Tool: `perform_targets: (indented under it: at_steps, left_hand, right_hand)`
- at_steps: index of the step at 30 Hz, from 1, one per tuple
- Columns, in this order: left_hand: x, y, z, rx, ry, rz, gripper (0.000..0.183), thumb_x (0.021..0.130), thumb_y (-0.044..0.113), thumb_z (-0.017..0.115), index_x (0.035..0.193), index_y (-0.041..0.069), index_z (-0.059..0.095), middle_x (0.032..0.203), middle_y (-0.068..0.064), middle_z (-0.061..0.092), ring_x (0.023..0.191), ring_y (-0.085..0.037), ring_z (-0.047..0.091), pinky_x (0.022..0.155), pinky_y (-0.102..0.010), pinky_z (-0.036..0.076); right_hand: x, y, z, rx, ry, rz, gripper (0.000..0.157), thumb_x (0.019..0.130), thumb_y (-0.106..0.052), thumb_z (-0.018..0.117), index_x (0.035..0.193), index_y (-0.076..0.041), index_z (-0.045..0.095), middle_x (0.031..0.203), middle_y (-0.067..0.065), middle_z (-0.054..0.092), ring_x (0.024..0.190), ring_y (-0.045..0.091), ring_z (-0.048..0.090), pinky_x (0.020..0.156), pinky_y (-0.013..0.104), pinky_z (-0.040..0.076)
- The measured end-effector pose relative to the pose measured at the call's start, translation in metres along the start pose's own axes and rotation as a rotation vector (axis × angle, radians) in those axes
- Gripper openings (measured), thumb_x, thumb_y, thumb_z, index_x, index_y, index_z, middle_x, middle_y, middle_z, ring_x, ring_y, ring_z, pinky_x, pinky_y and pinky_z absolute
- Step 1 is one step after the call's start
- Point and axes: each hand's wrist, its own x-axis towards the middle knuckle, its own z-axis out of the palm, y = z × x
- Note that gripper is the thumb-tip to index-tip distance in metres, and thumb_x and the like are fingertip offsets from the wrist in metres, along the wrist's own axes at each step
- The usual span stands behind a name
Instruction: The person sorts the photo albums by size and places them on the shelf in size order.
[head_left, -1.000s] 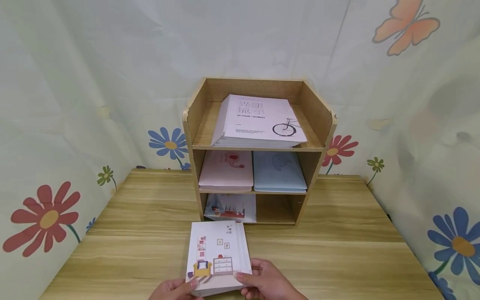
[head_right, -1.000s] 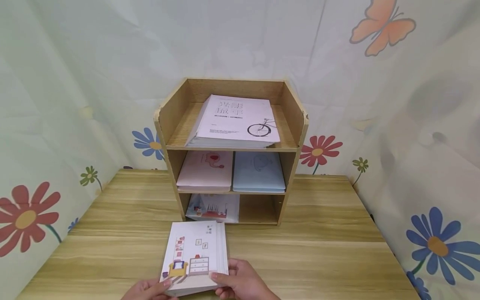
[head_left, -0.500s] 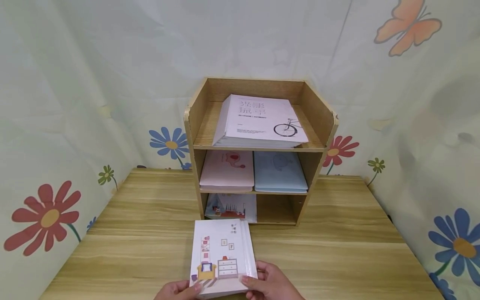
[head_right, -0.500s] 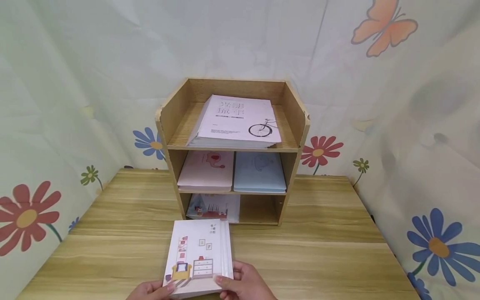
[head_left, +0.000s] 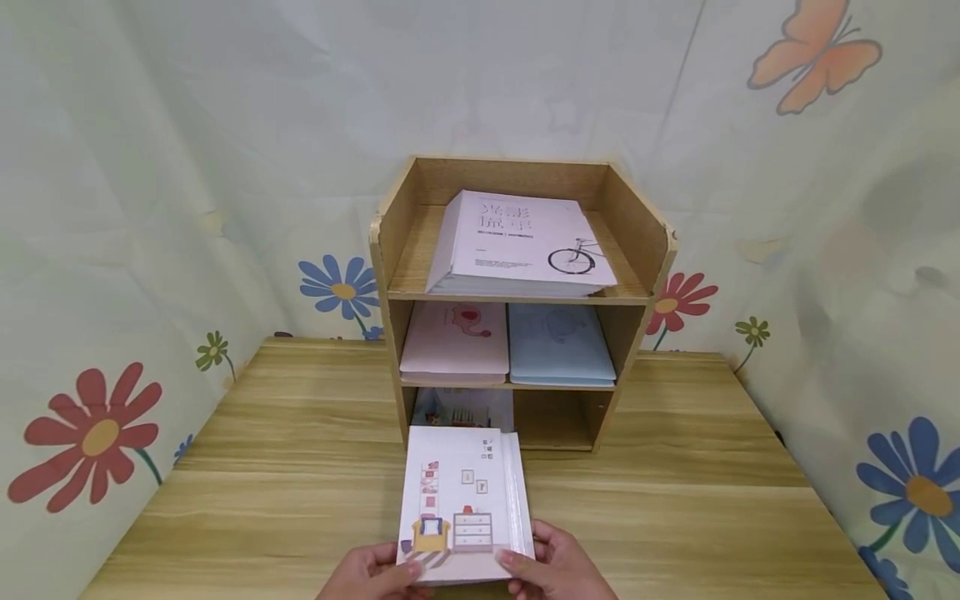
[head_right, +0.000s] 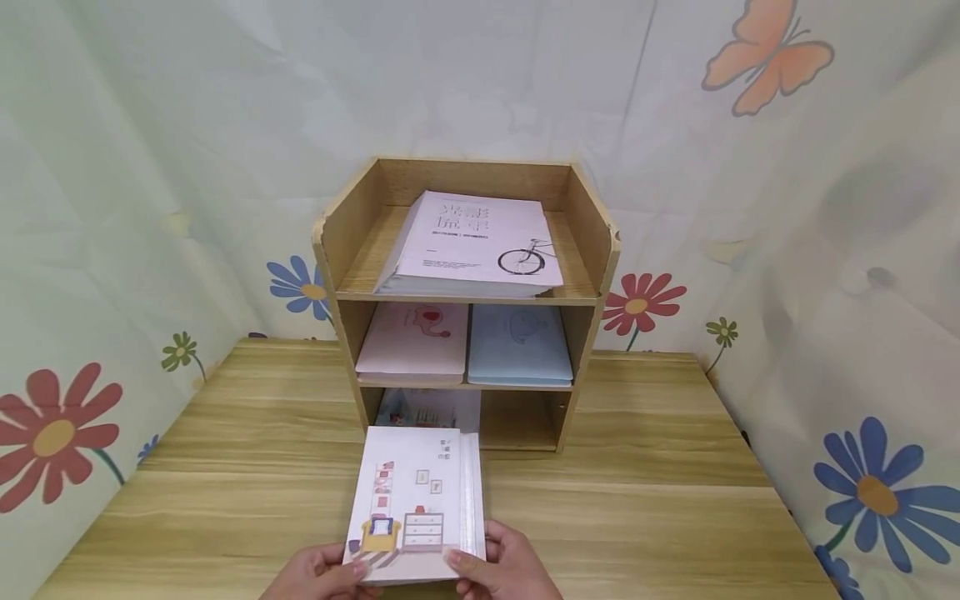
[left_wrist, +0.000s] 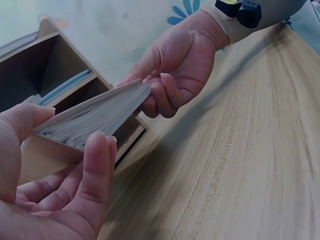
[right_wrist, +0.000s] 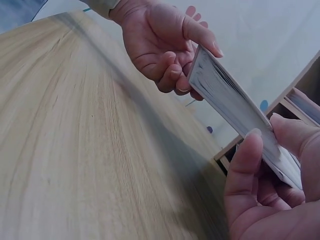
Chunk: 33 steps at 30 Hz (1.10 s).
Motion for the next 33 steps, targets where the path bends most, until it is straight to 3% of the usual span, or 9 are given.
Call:
perform_targets:
  at_steps: [10, 22, 27, 33]
  left_hand:
    - [0.011, 0.002, 0.01, -0.001, -0.045, 0.048, 0.061, 0.096, 0.032, 0.073, 0.128, -0.017, 0.057, 0.096, -0.012, 0.077, 0.083, -0.017, 0.074, 0.075, -0.027, 0.063]
    - [0.02, 0.002, 0.021, -0.085, -0.123, 0.076, 0.055, 0.096, 0.029, 0.074, 0.127, -0.015, 0.06, 0.092, -0.009, 0.077, 0.078, -0.012, 0.074, 0.071, -0.021, 0.061]
    - [0.025, 0.002, 0.027, -0.122, -0.159, 0.091, 0.05, 0.096, 0.023, 0.073, 0.127, -0.014, 0.058, 0.091, -0.009, 0.077, 0.079, -0.013, 0.073, 0.07, -0.02, 0.06]
    - [0.03, 0.008, 0.035, -0.122, -0.154, 0.087, 0.049, 0.097, 0.021, 0.071, 0.128, -0.014, 0.057, 0.093, -0.009, 0.076, 0.08, -0.014, 0.072, 0.07, -0.021, 0.06]
  right_hand:
    - [-0.005, 0.001, -0.014, 0.008, 0.014, -0.001, 0.065, 0.092, -0.022, 0.079, 0.137, 0.012, 0.049, 0.087, 0.003, 0.074, 0.065, 0.01, 0.066, 0.06, 0.021, 0.057]
    - [-0.013, -0.002, -0.024, 0.013, 0.094, 0.03, 0.062, 0.09, -0.023, 0.081, 0.133, 0.012, 0.053, 0.086, 0.004, 0.074, 0.068, 0.012, 0.066, 0.062, 0.023, 0.058]
    - [-0.016, -0.001, -0.028, 0.007, 0.134, 0.05, 0.054, 0.09, -0.025, 0.081, 0.125, 0.01, 0.061, 0.081, 0.003, 0.073, 0.067, 0.011, 0.068, 0.064, 0.023, 0.06]
    - [-0.018, -0.002, -0.034, 0.014, 0.17, 0.061, 0.043, 0.09, -0.025, 0.081, 0.116, 0.006, 0.067, 0.078, 0.002, 0.073, 0.068, 0.011, 0.068, 0.065, 0.023, 0.06]
